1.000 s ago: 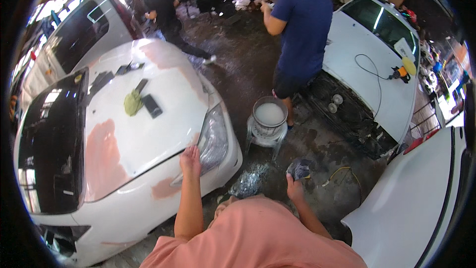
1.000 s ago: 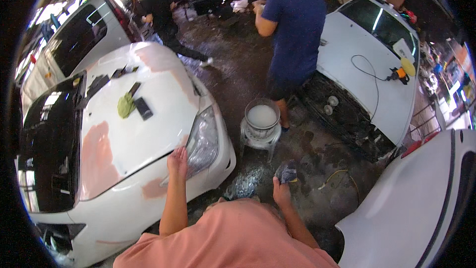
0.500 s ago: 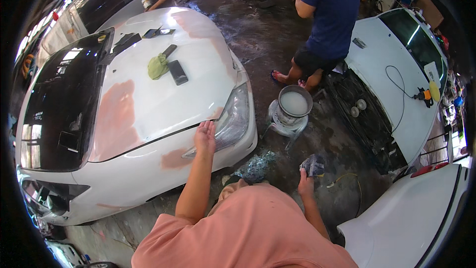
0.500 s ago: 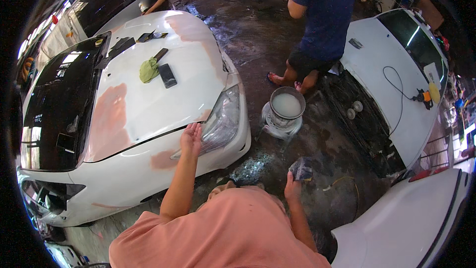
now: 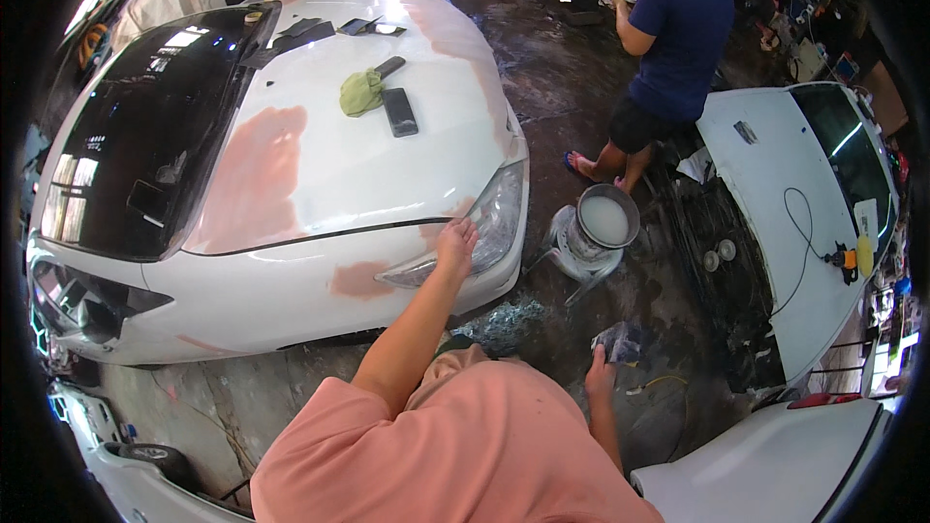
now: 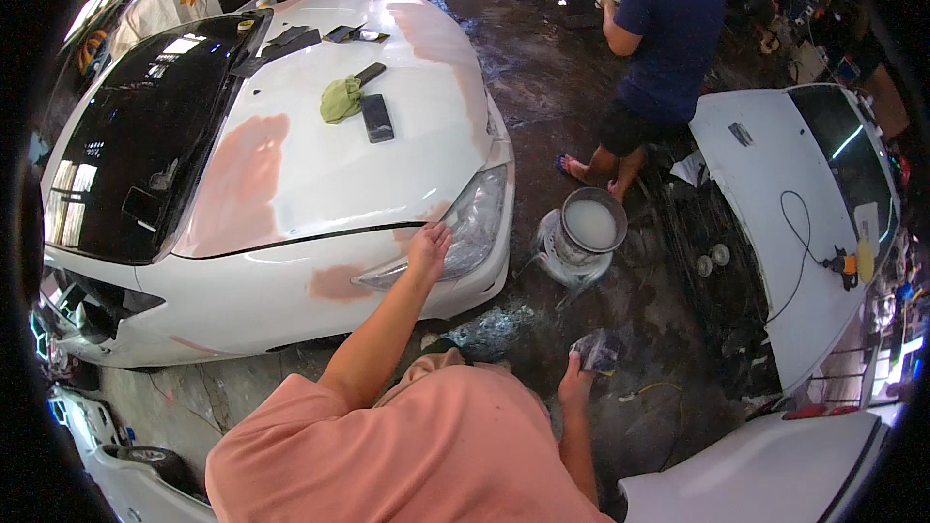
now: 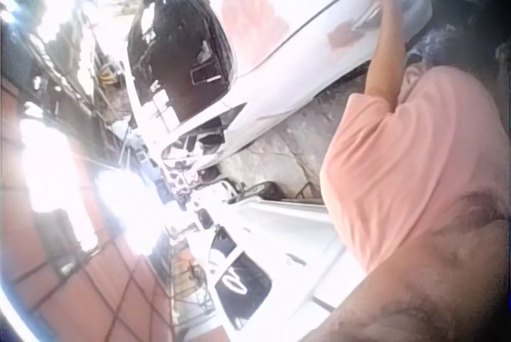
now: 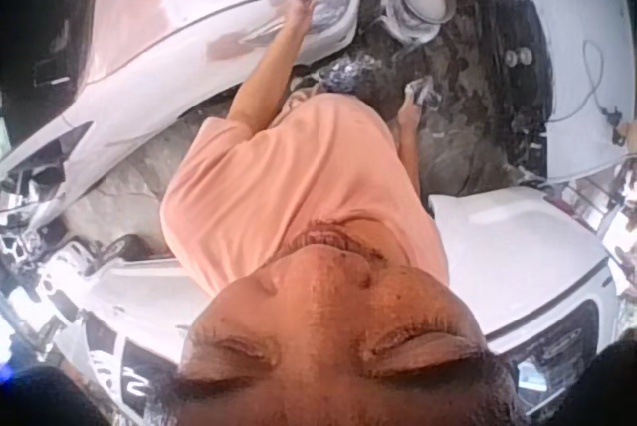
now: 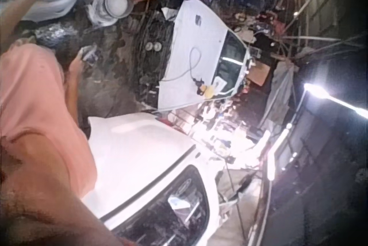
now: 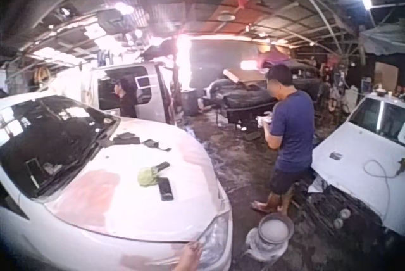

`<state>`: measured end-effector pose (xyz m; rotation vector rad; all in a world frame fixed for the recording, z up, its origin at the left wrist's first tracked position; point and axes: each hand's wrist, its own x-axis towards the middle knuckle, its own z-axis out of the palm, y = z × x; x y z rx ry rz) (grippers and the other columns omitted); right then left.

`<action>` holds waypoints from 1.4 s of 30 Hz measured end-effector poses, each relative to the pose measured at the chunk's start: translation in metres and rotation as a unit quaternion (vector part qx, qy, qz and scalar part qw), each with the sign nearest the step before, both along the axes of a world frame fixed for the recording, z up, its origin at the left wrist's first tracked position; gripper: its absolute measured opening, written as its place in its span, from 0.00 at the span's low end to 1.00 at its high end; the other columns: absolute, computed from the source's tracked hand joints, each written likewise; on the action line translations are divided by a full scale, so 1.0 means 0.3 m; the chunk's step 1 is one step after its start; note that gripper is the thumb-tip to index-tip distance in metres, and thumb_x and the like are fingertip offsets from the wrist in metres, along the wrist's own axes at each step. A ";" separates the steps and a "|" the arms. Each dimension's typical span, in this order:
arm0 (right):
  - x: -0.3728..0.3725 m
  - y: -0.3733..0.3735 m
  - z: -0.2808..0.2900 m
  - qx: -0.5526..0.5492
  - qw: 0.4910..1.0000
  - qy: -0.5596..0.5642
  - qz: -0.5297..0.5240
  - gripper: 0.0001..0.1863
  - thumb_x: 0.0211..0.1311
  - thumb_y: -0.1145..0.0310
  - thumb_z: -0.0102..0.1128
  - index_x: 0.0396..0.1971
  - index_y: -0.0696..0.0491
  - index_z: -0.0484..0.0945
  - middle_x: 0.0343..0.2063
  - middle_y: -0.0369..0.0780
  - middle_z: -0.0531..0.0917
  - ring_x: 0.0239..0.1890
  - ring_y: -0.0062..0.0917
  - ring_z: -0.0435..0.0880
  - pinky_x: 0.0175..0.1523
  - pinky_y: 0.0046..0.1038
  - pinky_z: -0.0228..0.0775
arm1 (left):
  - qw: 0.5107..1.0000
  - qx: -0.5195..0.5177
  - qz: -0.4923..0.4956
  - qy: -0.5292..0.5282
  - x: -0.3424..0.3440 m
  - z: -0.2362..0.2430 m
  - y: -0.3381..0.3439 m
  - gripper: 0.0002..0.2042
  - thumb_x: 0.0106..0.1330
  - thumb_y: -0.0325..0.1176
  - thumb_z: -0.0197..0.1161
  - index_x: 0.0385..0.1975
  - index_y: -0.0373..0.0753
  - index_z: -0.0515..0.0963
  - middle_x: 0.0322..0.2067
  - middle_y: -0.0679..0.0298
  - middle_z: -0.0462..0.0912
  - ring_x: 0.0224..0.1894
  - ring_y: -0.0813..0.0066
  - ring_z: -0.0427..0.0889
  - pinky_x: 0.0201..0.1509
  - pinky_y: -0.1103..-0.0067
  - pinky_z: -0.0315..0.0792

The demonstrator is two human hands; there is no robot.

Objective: The person sands the hood of a white car using a sanding block, wipes the surface with a cloth, and dips the block into a bucket of liquid.

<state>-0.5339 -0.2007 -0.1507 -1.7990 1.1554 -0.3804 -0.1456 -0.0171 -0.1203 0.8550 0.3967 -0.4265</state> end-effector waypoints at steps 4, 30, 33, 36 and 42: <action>0.011 0.014 0.030 0.001 0.999 0.013 -0.030 0.38 0.76 0.43 0.49 0.59 0.69 0.74 0.59 0.63 0.77 0.64 0.56 0.74 0.67 0.42 0.63 | 0.999 0.034 -0.006 -0.013 -0.009 -0.004 -0.012 0.20 0.73 0.24 0.50 0.64 0.28 0.64 0.62 0.47 0.73 0.62 0.57 0.76 0.67 0.67 0.72; 0.341 -0.060 0.233 0.169 0.983 -0.060 -0.039 0.30 0.69 0.51 0.63 0.53 0.65 0.77 0.49 0.49 0.83 0.51 0.39 0.82 0.55 0.37 0.71 | 0.876 0.267 -0.281 -0.287 -0.179 0.138 0.019 0.17 0.75 0.33 0.58 0.59 0.34 0.77 0.51 0.64 0.83 0.52 0.74 0.78 0.59 0.77 0.71; 0.427 -0.144 0.182 0.257 0.952 -0.146 -0.081 0.23 0.69 0.57 0.65 0.52 0.60 0.76 0.46 0.42 0.84 0.47 0.29 0.83 0.48 0.33 0.75 | 0.841 0.345 -0.264 -0.321 -0.099 0.238 0.020 0.15 0.76 0.33 0.58 0.59 0.36 0.77 0.50 0.60 0.83 0.52 0.71 0.79 0.60 0.75 0.72; 0.545 -0.214 0.194 0.307 0.928 -0.188 -0.100 0.18 0.70 0.59 0.63 0.50 0.57 0.77 0.44 0.41 0.84 0.46 0.28 0.84 0.46 0.33 0.78 | 0.821 0.396 -0.172 -0.374 -0.003 0.241 0.071 0.16 0.71 0.29 0.62 0.56 0.36 0.79 0.51 0.54 0.83 0.53 0.60 0.80 0.60 0.70 0.73; 0.776 -0.434 0.210 0.383 0.885 -0.254 -0.079 0.16 0.68 0.66 0.60 0.53 0.55 0.74 0.48 0.41 0.82 0.47 0.33 0.84 0.45 0.39 0.81 | 0.691 0.550 -0.007 -0.469 0.154 0.395 0.228 0.15 0.66 0.27 0.66 0.53 0.37 0.80 0.56 0.54 0.80 0.62 0.51 0.74 0.66 0.64 0.70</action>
